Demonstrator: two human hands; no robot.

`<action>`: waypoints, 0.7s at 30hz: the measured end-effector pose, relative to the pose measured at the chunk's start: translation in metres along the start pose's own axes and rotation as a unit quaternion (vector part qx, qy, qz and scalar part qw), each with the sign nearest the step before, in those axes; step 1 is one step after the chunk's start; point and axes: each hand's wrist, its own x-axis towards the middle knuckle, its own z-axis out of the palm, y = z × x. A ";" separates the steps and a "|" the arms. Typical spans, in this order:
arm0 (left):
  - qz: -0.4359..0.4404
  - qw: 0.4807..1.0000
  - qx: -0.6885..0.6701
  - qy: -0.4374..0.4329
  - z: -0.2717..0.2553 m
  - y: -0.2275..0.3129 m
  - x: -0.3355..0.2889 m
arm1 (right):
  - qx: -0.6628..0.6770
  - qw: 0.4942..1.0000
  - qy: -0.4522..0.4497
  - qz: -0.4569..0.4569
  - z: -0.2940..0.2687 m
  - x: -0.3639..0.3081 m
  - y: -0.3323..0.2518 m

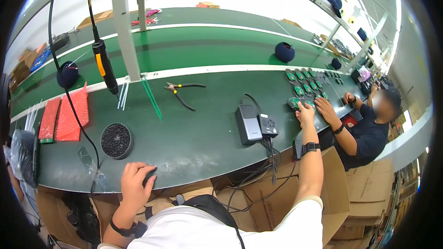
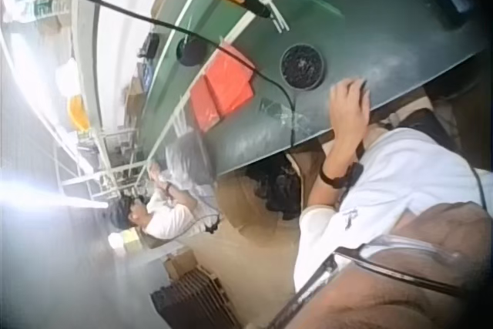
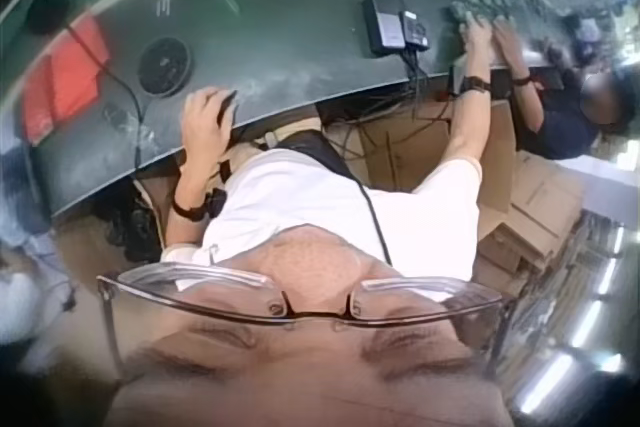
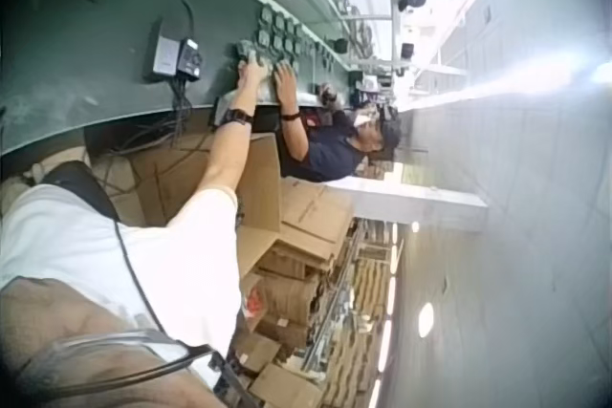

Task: The person assembles electronic components at a workbench. They use a screwdriver to separate a large circuit board into smaller pieces, then use a hot air gun to solder small components onto the boards. The person also handles a dark blue circular device, attaching wires and placing it into a plastic bag.

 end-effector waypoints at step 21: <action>-0.049 0.980 -0.146 0.122 -0.077 -0.010 -0.004 | -0.129 0.974 -0.105 -0.155 0.128 -0.012 -0.093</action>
